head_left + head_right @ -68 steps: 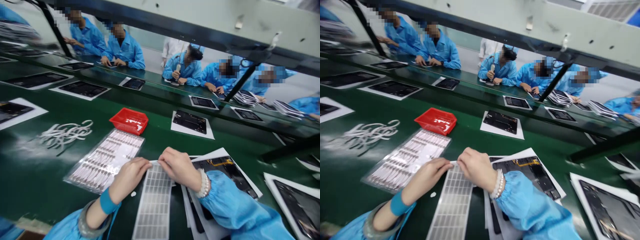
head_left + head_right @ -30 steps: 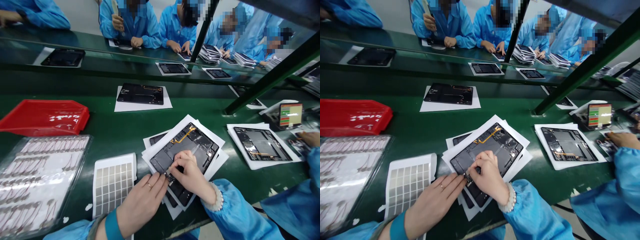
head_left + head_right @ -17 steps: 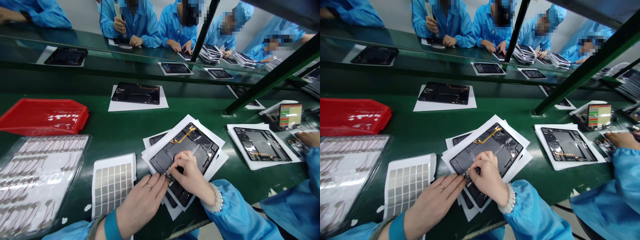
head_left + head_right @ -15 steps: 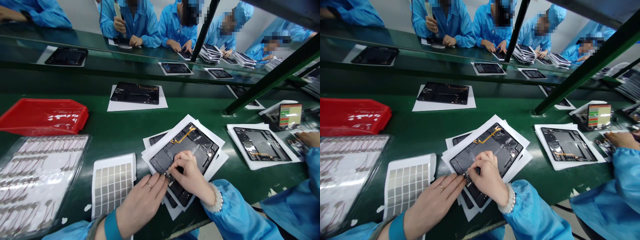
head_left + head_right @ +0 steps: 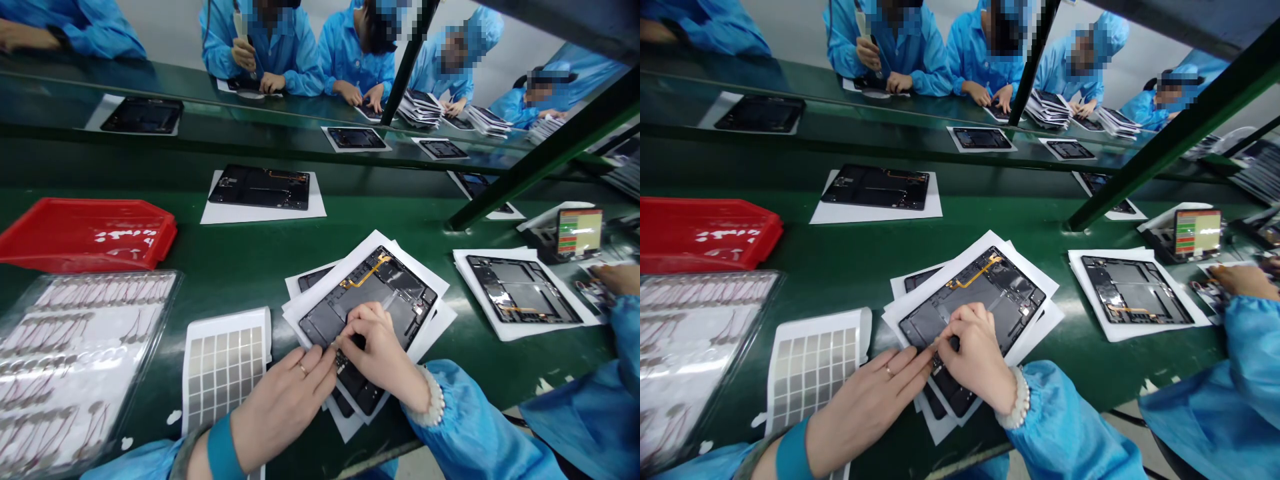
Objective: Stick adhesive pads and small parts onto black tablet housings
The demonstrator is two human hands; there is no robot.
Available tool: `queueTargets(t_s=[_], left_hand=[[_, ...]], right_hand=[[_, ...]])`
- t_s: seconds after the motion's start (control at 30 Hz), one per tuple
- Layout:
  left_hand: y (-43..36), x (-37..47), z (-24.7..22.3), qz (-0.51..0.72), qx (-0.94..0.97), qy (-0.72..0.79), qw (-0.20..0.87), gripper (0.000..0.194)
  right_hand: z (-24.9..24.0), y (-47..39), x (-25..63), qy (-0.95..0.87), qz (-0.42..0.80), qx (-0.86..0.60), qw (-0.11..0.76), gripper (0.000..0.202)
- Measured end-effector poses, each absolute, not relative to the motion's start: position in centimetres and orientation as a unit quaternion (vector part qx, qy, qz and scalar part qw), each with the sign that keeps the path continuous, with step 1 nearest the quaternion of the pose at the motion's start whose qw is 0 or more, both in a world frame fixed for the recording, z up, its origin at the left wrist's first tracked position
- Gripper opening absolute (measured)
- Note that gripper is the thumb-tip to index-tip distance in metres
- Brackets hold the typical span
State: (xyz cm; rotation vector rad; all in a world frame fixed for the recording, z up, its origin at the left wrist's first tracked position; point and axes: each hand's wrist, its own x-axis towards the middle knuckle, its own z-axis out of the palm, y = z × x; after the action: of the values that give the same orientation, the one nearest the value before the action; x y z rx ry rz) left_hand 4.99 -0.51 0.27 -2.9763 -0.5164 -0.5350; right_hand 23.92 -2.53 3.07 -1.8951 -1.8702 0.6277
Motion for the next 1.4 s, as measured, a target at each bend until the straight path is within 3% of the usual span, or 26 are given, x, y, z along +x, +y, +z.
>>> queueTargets(t_s=[0.1,0.23,0.33,0.53,0.83,1.4], left_hand=[[-0.3,5.1,0.7,-0.169,-0.971,-0.162,0.038,0.028],[-0.4,5.0,0.9,-0.157,-0.974,-0.156,0.043,0.027],[-0.4,5.1,0.9,-0.140,-0.977,-0.156,0.043,0.026],[1.3,6.3,1.8,-0.137,-0.978,-0.151,-0.045,0.008],[2.7,6.7,2.6,-0.084,-0.965,-0.168,-0.181,0.017],[2.2,6.5,2.0,-0.147,-0.968,-0.166,-0.121,0.013]], right_hand=[[3.5,-2.3,24.1,-0.707,0.188,-0.661,0.167,0.011],[4.4,-1.6,24.7,-0.739,0.117,-0.655,0.110,0.027],[4.6,-1.0,26.1,-0.709,0.049,-0.688,0.147,0.026],[2.6,-0.1,28.2,-0.715,0.129,-0.654,0.210,0.024],[1.5,0.1,28.0,-0.720,0.118,-0.648,0.219,0.021],[1.4,0.2,28.3,-0.720,0.136,-0.643,0.221,0.019]])
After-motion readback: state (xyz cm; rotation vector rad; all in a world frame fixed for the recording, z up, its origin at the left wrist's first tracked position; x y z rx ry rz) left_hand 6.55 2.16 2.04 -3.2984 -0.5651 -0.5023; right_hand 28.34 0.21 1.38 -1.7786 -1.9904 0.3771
